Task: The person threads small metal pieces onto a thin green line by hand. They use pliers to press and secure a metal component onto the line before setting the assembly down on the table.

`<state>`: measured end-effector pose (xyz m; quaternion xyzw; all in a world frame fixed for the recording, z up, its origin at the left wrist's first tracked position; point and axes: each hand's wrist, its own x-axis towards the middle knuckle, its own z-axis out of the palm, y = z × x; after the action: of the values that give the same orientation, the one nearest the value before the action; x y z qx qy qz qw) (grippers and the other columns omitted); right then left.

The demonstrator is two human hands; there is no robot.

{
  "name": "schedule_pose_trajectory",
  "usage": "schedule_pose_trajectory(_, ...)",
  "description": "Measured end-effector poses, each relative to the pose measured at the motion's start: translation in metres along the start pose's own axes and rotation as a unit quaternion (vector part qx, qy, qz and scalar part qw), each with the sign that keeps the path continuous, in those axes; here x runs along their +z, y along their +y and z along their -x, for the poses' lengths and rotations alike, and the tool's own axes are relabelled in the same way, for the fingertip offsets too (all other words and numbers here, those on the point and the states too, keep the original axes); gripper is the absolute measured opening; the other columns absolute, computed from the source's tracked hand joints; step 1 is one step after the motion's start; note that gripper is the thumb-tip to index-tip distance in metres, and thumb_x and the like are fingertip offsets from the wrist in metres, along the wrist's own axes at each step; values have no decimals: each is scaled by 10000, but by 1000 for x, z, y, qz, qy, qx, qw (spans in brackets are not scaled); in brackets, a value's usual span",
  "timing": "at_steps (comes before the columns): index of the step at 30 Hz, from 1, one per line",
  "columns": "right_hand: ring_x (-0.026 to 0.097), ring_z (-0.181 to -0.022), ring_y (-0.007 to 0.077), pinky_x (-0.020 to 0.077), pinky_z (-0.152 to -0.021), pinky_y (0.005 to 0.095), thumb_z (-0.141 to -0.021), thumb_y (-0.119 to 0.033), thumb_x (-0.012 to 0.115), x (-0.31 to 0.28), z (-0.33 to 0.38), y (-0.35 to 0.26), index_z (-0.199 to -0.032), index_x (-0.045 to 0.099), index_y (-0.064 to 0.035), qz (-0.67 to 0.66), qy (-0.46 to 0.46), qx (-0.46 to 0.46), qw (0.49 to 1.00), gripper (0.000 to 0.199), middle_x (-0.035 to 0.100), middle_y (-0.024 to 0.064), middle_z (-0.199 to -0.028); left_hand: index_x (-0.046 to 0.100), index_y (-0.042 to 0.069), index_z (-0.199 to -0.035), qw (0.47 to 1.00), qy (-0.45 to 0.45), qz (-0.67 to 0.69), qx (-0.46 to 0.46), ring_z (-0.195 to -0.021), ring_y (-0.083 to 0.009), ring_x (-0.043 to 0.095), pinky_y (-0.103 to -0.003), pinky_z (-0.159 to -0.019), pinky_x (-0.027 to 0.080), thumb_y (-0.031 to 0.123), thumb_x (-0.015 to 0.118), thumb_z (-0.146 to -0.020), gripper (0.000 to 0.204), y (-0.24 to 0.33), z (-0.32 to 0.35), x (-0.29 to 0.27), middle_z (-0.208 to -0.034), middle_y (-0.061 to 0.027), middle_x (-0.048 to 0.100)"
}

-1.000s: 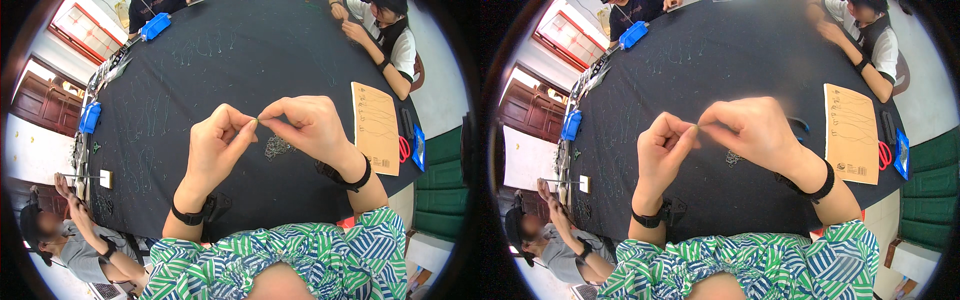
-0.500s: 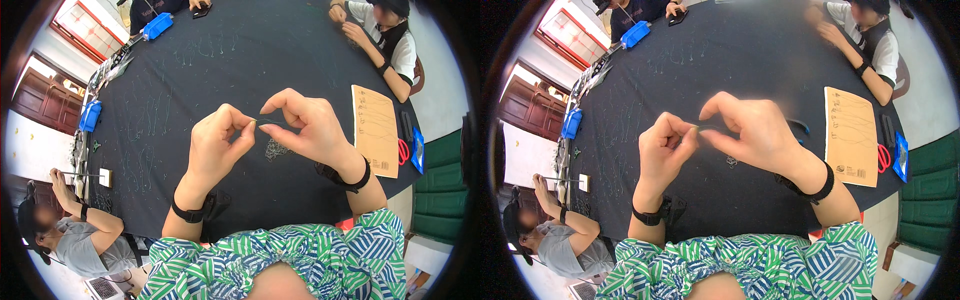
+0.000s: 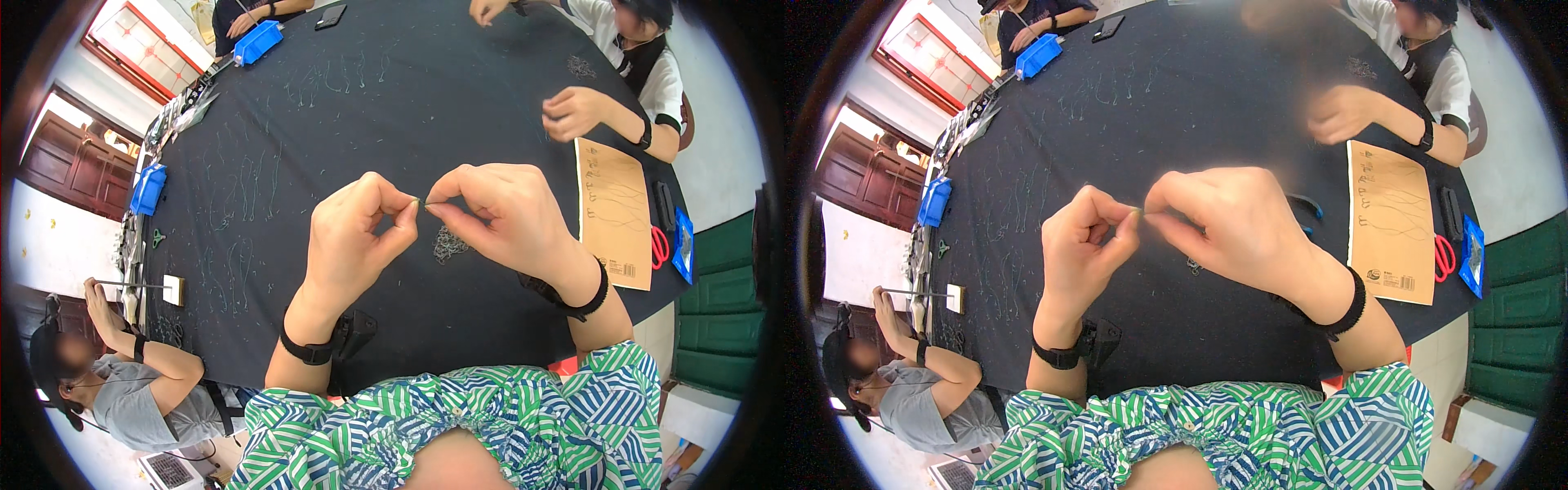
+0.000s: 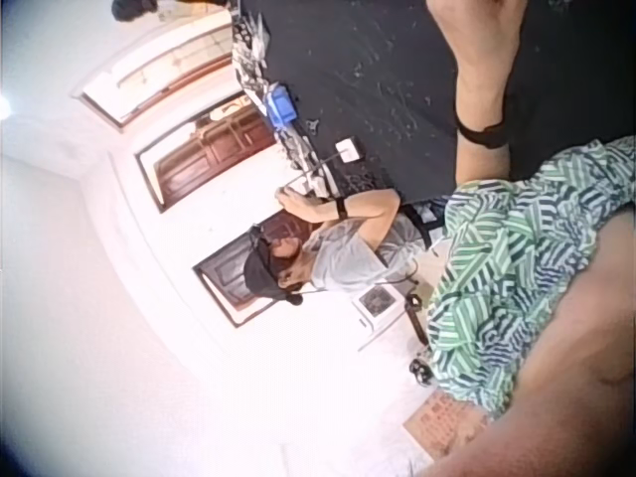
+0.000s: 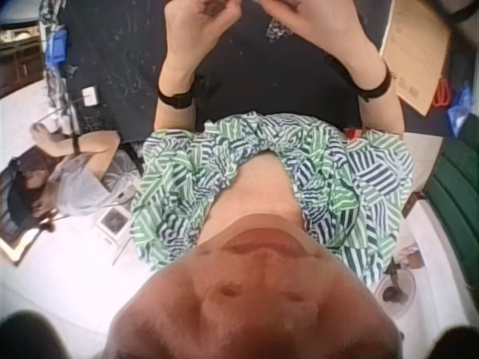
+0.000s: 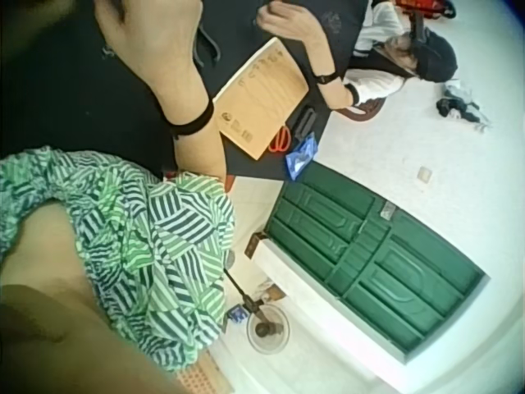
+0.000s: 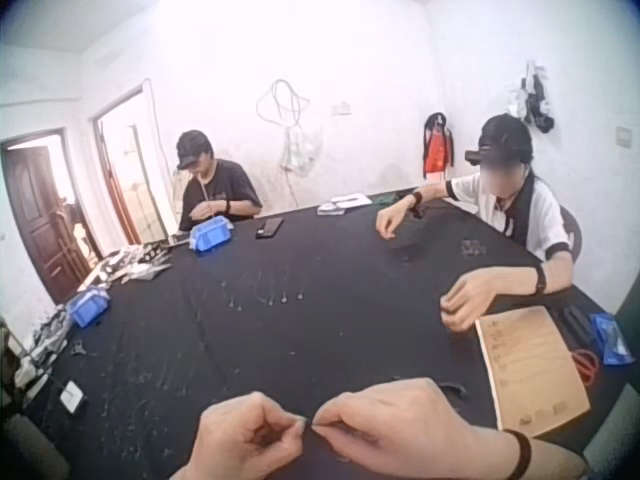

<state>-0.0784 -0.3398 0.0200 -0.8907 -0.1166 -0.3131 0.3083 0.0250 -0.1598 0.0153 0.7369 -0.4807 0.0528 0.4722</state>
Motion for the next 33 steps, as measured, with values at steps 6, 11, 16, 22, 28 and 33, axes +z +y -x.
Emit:
schedule_pose_trajectory(6, 454, -497, 104, 341, -486, 263, -807, -39, 742, 4, -1, 10, -916, 682, -51, -47, 15, -28, 998, 126, 498, 3, -581, 575, 33, -776, 998, -46, -25, 24, -571, -122, 554, -266, -508, 436, -11, 745, -757, 177, 3, -1, -2, -680, -38, 602)
schedule_pose_trajectory(11, 525, -560, 70, 389, -525, 242, -890, -110, 696, 5, -2, 18, -901, 628, -48, -176, -87, 140, 970, 93, 574, -1, -656, 581, 33, -794, 998, -66, -12, 11, -561, -107, 530, -255, -500, 411, -6, 741, -787, 164, 6, 0, -6, -671, -31, 584)
schedule_pose_trajectory(16, 428, -641, -13, 333, -554, 190, -971, -130, 641, 35, 8, 26, -961, 611, -29, -467, -74, 215, 855, 106, 513, -82, -718, 592, 25, -820, 998, -41, 34, -28, -558, -83, 519, -242, -498, 403, -7, 742, -809, 154, 1, 3, -3, -682, -22, 593)
schedule_pose_trajectory(22, 474, -627, 15, 370, -545, 219, -909, -104, 662, 47, 16, 8, -845, 597, -39, -421, -23, 213, 881, 112, 560, -49, -682, 595, 9, -830, 997, 17, 65, -48, -593, -59, 549, -220, -513, 429, -21, 718, -847, 128, -3, 2, 0, -703, -24, 611)
schedule_pose_trajectory(28, 547, -572, 135, 405, -525, 275, -813, -36, 691, 38, 13, 5, -805, 604, -32, -206, 0, 113, 972, 88, 587, 49, -674, 595, 2, -864, 998, 15, 42, -53, -622, -33, 558, -190, -537, 429, -13, 681, -895, 93, -8, 4, 0, -725, -19, 631)
schedule_pose_trajectory(33, 641, -664, 285, 495, -580, 364, -766, -20, 728, 26, 4, 4, -873, 654, -48, -54, 88, -52, 993, 133, 640, 95, -754, 604, -3, -880, 1000, -10, 4, -24, -647, -11, 571, -166, -553, 426, -3, 663, -924, 74, -6, 3, -2, -738, -11, 647)
